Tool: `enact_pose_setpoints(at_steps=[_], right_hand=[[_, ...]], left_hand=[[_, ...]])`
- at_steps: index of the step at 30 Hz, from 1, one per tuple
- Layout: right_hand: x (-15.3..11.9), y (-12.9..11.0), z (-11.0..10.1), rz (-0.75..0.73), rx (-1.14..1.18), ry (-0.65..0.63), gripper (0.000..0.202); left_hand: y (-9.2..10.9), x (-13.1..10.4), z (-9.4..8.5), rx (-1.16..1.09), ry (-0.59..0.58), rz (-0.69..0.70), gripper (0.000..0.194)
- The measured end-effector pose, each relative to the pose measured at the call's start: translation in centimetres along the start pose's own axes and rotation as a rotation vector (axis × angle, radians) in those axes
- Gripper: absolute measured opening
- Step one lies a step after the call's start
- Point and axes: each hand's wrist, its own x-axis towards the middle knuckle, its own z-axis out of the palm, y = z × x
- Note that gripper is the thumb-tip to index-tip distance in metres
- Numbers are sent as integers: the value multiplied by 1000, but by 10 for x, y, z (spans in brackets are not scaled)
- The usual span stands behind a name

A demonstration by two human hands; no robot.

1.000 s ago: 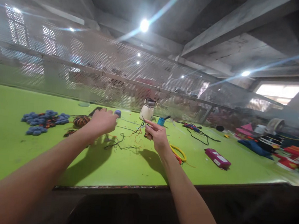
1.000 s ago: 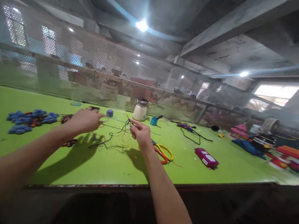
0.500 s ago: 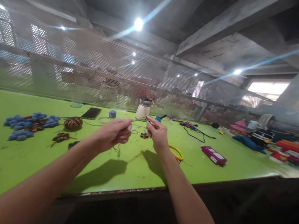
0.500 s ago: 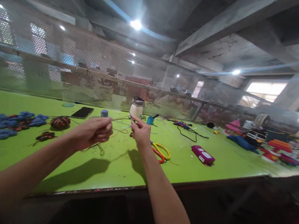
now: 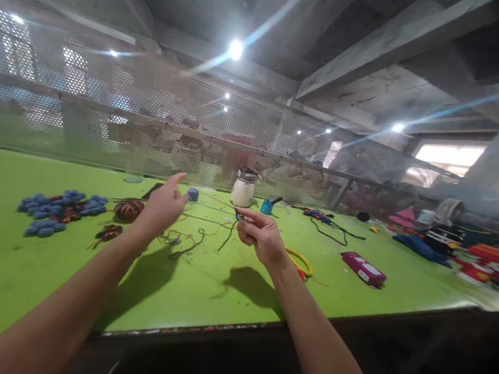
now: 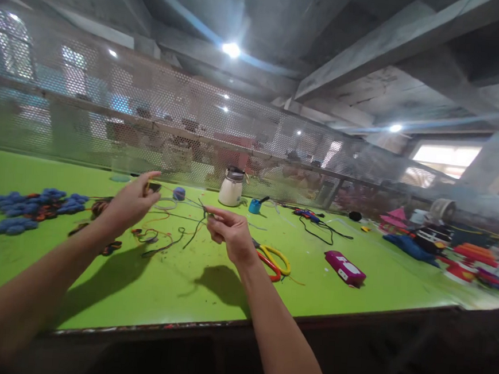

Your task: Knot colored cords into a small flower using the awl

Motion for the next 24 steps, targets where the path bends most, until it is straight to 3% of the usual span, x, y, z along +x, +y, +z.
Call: enact_pose_setpoints(at_steps=[3, 4, 6, 8, 10, 12, 14, 16, 17, 19, 20, 22, 24], right_hand=[[-1, -4, -4, -48, -86, -9, 28], [0, -5, -6, -61, -132, -3, 28], [1, -5, -9, -85, -227, 21, 28], [2, -3, -11, -104, -308, 45, 28], [3, -1, -11, -119, -358, 51, 28], [2, 1, -10, -126, -386, 46, 28], [1, 3, -7, -121, -406, 43, 29], [0, 5, -4, -109, -420, 41, 30], [0, 6, -3, -102, -415, 37, 30], [0, 7, -2, -77, -377, 26, 31], [0, 8, -1, -58, -349, 24, 32], [0, 8, 0, -9, -286, 30, 34], [0, 9, 2, 35, -227, 33, 35]], left_hand=[[-5, -3, -7, 314, 135, 11, 5], [-4, -6, -10, 308, 90, -33, 15], [4, -13, -14, 25, -126, -146, 30], [14, -21, -15, -429, -306, -147, 34], [22, -27, -13, -780, -316, -67, 29], [24, -30, -9, -891, -297, -43, 17], [19, -28, -4, -757, -281, -71, 27], [7, -22, -1, -434, -185, -80, 38], [2, -18, 0, -236, -97, -63, 37], [-8, -12, -2, 81, 30, -57, 15], [-10, -10, -3, 130, 27, -82, 4], [-9, -11, -5, 15, -83, -158, 26], [-2, -15, -6, -264, -222, -196, 35]])
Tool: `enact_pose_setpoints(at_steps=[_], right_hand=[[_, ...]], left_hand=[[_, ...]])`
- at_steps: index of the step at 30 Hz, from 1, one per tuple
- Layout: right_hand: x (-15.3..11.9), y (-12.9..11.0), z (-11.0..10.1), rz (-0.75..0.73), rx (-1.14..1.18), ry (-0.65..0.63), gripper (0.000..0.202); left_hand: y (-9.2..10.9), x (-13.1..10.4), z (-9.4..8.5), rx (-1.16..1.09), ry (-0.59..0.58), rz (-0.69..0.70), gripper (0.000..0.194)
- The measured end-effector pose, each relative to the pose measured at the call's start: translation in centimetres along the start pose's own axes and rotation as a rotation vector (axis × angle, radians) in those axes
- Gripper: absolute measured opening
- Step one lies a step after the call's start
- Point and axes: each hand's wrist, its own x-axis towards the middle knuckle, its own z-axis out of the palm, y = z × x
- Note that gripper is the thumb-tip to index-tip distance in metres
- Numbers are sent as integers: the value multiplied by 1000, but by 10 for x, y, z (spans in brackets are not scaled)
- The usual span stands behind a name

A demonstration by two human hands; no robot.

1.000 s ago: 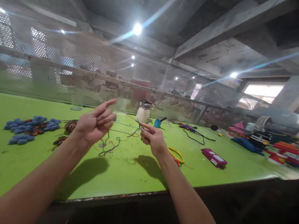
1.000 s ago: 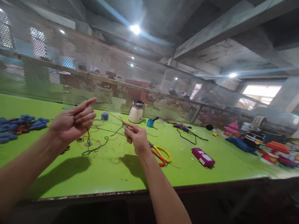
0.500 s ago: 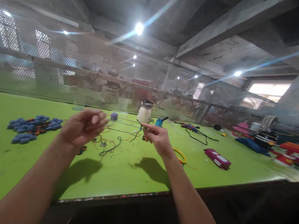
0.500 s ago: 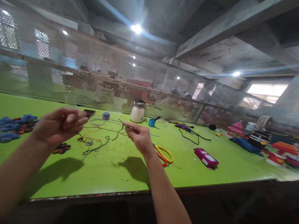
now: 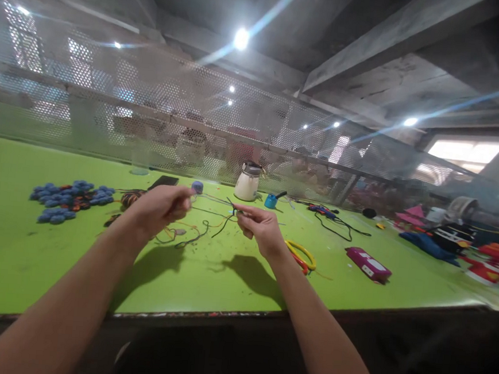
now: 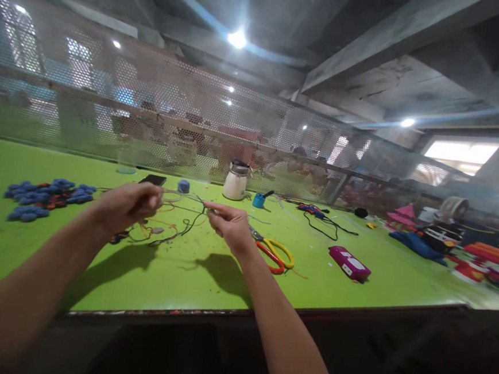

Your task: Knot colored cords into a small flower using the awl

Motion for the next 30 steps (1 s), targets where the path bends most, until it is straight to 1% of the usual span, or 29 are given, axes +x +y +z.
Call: enact_pose_setpoints(at_steps=[2, 3, 4, 5, 6, 7, 8, 9, 10, 11, 12, 13, 14, 15, 17, 18, 19, 20, 21, 22, 24, 26, 28, 30], right_hand=[[-1, 0, 3, 33, 44, -15, 34], [-1, 0, 5, 47, 59, -23, 35], [-2, 1, 7, 59, 68, -28, 35], [-2, 1, 9, 68, 74, -30, 36], [-3, 2, 10, 73, 78, -30, 37], [-3, 2, 11, 71, 79, -26, 38], [-4, 3, 12, 63, 78, -19, 38], [-4, 3, 12, 52, 74, -12, 38], [-4, 3, 11, 39, 68, -4, 37], [-3, 4, 10, 26, 63, 5, 37], [-3, 4, 10, 14, 61, 16, 36], [-3, 4, 9, 7, 60, 27, 36], [-3, 4, 8, 2, 61, 36, 36], [-2, 5, 8, 1, 62, 43, 36], [-2, 6, 10, -2, 55, 45, 36], [-2, 8, 11, -8, 44, 45, 36], [-2, 9, 13, -21, 25, 51, 36], [-3, 10, 16, -39, -4, 64, 36], [-3, 11, 18, -60, -43, 84, 35], [-4, 12, 21, -82, -86, 107, 34], [-6, 12, 25, -117, -174, 150, 32], [-8, 13, 28, -139, -240, 165, 31], [-9, 14, 29, -160, -286, 155, 30], [-8, 15, 28, -182, -327, 136, 29]], left_hand=[[7, -7, 5, -283, -112, 42, 30], [9, -10, 8, -399, -146, 70, 24], [9, -12, 11, -486, -174, 92, 14], [9, -13, 15, -521, -193, 104, 11], [6, -13, 18, -481, -191, 107, 23], [3, -12, 20, -386, -167, 107, 36], [-1, -10, 23, -250, -119, 101, 44], [-6, -8, 25, -88, -44, 95, 44], [-10, -6, 26, 80, 34, 73, 34], [-13, -4, 27, 219, 85, 31, 20], [-15, -3, 28, 300, 104, -20, 6], [-16, -3, 28, 301, 84, -78, 14], [-15, -3, 28, 215, 33, -127, 23], [-14, -4, 28, 59, -29, -157, 27], [-10, -6, 29, -328, -125, -165, 29], [-8, -6, 30, -495, -141, -152, 28], [-7, -7, 32, -616, -136, -137, 25], [-6, -8, 33, -691, -117, -121, 20], [-6, -8, 35, -732, -100, -106, 12], [-7, -9, 36, -746, -88, -90, 8], [-10, -9, 39, -705, -96, -72, 27], [-14, -9, 40, -599, -127, -72, 43], [-18, -8, 40, -463, -137, -72, 54], [-21, -7, 40, -339, -120, -62, 61]])
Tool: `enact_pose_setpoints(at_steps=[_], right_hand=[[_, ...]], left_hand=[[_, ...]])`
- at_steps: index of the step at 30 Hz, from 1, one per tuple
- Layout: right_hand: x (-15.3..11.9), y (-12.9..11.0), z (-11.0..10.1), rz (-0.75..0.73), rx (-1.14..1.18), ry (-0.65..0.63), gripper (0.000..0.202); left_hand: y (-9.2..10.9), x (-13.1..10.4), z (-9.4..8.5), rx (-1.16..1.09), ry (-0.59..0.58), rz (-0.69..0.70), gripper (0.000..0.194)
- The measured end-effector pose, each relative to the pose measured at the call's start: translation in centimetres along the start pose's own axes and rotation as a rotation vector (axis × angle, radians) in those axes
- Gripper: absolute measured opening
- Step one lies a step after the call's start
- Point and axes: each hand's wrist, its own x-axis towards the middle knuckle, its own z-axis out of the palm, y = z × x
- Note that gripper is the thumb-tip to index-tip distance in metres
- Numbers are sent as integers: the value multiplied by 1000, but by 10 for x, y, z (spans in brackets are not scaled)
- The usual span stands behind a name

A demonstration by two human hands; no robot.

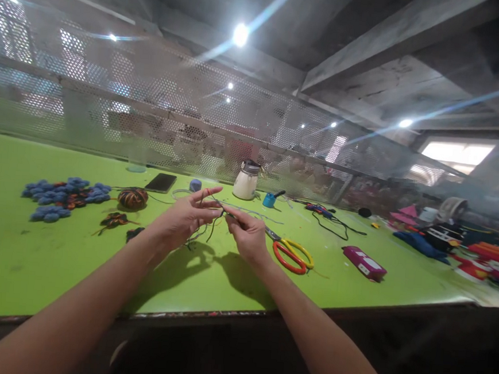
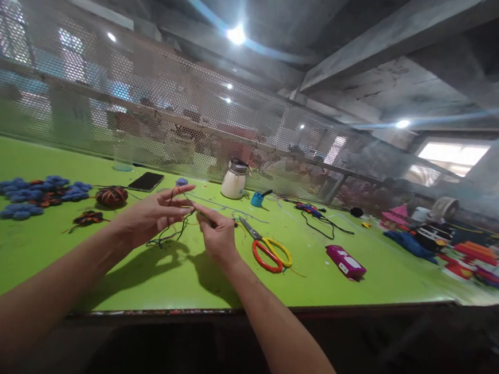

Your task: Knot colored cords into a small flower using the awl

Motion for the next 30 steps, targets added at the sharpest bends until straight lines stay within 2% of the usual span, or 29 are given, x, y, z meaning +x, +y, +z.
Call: enact_pose_setpoints(at_steps=[4, 9, 14, 18, 21, 24, 30], right_hand=[[2, 4, -2, -11, -36, -11, 29], [4, 6, -3, 76, 16, -43, 32], [4, 7, -2, 208, 167, -124, 41], [4, 4, -4, 305, 265, -166, 46], [4, 2, -5, 330, 291, -183, 46], [4, 1, -5, 351, 299, -190, 46], [4, 2, -7, 351, 271, -197, 49]], left_hand=[[-5, 3, -2, 180, 69, -2, 68], [-11, 6, -5, 312, 100, 27, 72], [-11, 7, -5, 358, 119, 44, 74], [-11, 8, -5, 408, 122, 57, 65], [-11, 9, -6, 448, 138, 81, 61], [-10, 8, -5, 467, 141, 93, 64], [-8, 7, -6, 459, 128, 39, 67]])
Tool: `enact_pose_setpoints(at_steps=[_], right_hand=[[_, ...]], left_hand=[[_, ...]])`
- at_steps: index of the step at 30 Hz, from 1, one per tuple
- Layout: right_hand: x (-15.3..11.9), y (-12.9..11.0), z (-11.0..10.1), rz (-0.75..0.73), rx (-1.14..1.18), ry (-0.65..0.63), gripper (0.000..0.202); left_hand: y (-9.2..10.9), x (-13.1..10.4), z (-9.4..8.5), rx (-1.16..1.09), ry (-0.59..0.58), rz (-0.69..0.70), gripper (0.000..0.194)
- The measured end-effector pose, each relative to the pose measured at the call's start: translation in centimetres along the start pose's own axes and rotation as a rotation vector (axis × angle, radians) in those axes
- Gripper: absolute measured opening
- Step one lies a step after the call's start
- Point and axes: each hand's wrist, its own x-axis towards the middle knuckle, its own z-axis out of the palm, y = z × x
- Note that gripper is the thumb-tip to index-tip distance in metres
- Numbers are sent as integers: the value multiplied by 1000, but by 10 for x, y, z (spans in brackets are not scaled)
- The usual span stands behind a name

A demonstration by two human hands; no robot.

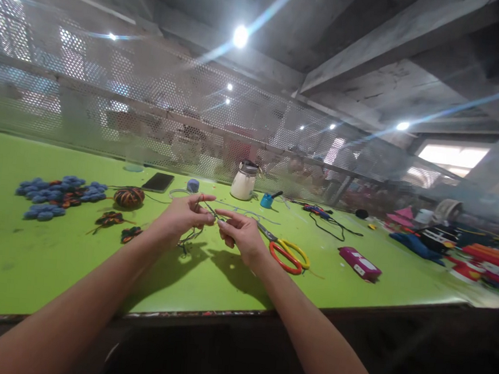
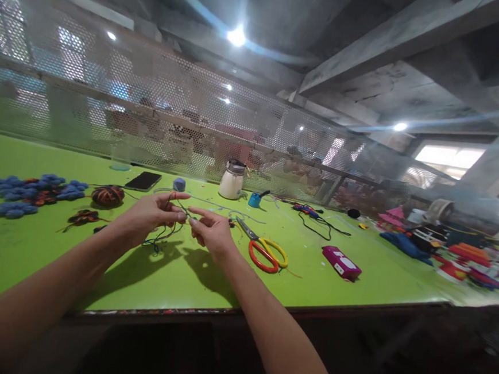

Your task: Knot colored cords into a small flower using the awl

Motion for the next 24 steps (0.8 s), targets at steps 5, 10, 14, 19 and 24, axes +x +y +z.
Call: enact_pose_setpoints(at_steps=[5, 10, 14, 19, 24], right_hand=[[2, -1, -3, -59, -125, 30, 41], [3, -3, -8, -149, -334, 81, 26], [2, -5, -13, -271, -481, 91, 23], [-1, -9, -18, -325, -537, 62, 26], [-2, -12, -20, -316, -558, 47, 27]], left_hand=[[-2, 1, -5, -38, -17, -4, 68], [3, -1, -7, -53, -5, -6, 66], [8, -4, -8, -105, -12, -35, 66], [11, -4, -12, -221, -61, -57, 66], [14, -6, -14, -200, -58, -75, 64]])
